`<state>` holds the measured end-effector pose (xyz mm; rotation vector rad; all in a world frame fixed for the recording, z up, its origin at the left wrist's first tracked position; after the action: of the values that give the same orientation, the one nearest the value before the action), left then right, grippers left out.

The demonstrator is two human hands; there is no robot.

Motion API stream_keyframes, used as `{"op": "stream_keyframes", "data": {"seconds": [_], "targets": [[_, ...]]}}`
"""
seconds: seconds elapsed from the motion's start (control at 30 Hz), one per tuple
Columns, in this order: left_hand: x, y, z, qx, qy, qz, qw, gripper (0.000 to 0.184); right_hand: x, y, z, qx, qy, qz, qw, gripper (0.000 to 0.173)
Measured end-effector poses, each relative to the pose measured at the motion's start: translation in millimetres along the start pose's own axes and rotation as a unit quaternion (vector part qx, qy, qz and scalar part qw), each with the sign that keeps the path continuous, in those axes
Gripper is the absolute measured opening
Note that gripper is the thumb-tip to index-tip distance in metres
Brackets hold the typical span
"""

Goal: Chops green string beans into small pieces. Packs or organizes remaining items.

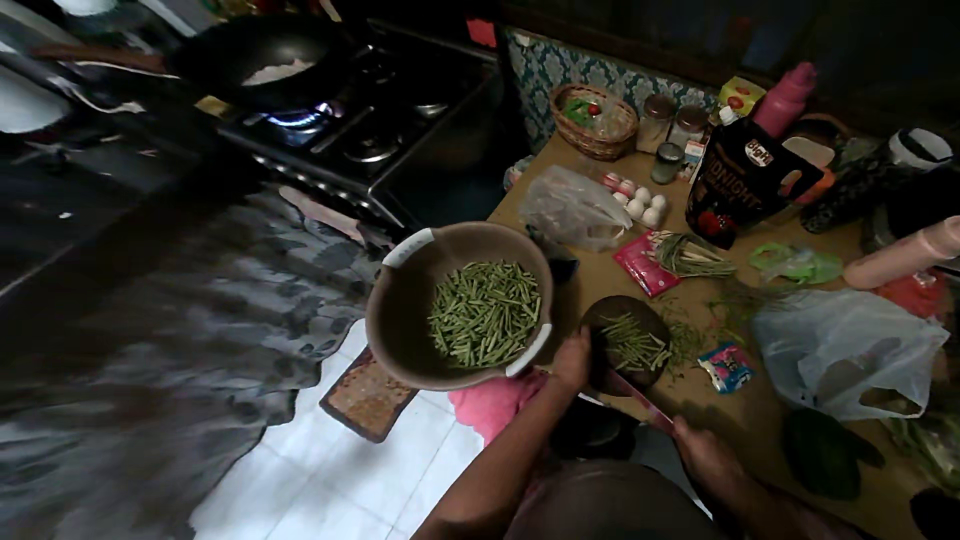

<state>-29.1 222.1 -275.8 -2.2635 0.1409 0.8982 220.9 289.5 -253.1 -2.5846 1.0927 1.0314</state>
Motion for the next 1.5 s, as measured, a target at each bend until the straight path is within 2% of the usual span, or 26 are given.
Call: {"op": "stream_keyframes", "data": {"seconds": [0.13,0.23,0.37,0.5,0.7,0.93,1.13,1.23,1.3,1.37,1.5], "targets": [[-12.7,5.5,-11.0,0.033,-0.042,-0.064,0.997,0.040,-10.1,-1.1,9.3,0.008,-0.001,0.005,1.000,0.041],[-23.0,14.7,-38.0,0.078,-0.079,-0.108,0.988,0.034,-13.8,0.1,11.2,-0.009,-0.014,0.013,1.000,0.038],[-16.6,54.2,-73.6,0.089,-0.123,-0.195,0.969,0.027,-14.1,-1.9,9.1,-0.035,-0.046,0.041,0.997,0.039],[13.9,83.5,-78.1,0.037,-0.070,-0.205,0.976,0.027,-15.8,-0.5,-0.3,-0.033,-0.121,0.082,0.989,0.037],[30.9,76.3,-69.7,0.021,-0.015,-0.268,0.963,0.026,-8.8,11.7,-12.9,-0.088,-0.170,0.036,0.981,0.034],[30.4,62.3,-58.2,0.038,0.017,-0.269,0.962,0.026,-15.5,21.9,-13.2,-0.021,-0.043,-0.014,0.999,0.039],[35.5,71.3,-61.9,0.017,0.057,-0.283,0.957,0.030,-21.1,43.1,-10.1,0.044,0.055,-0.057,0.996,0.043],[32.2,81.9,-65.1,0.004,0.035,-0.314,0.949,0.024,-10.8,32.4,-3.4,0.001,0.001,-0.026,1.000,0.041],[26.1,85.5,-65.8,0.015,0.017,-0.305,0.952,0.025,1.3,18.9,5.5,-0.037,-0.069,0.002,0.997,0.037],[22.2,87.1,-65.2,0.031,0.008,-0.278,0.960,0.025,6.1,10.6,10.7,-0.059,-0.105,0.026,0.992,0.035],[14.6,73.7,-64.0,0.024,0.023,-0.240,0.970,0.027,-8.3,12.3,3.3,-0.073,-0.075,0.073,0.992,0.038]]}}
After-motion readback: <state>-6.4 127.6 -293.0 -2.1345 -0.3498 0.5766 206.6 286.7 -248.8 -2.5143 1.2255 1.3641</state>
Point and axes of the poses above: each hand's wrist, its own z-axis towards the middle knuckle, its own x-axis out of the palm, y = z × x, the point moved 7 cm from there along z, towards the middle knuckle, and after that the axes turned 11 degrees about -z, right-handed, at the moved point
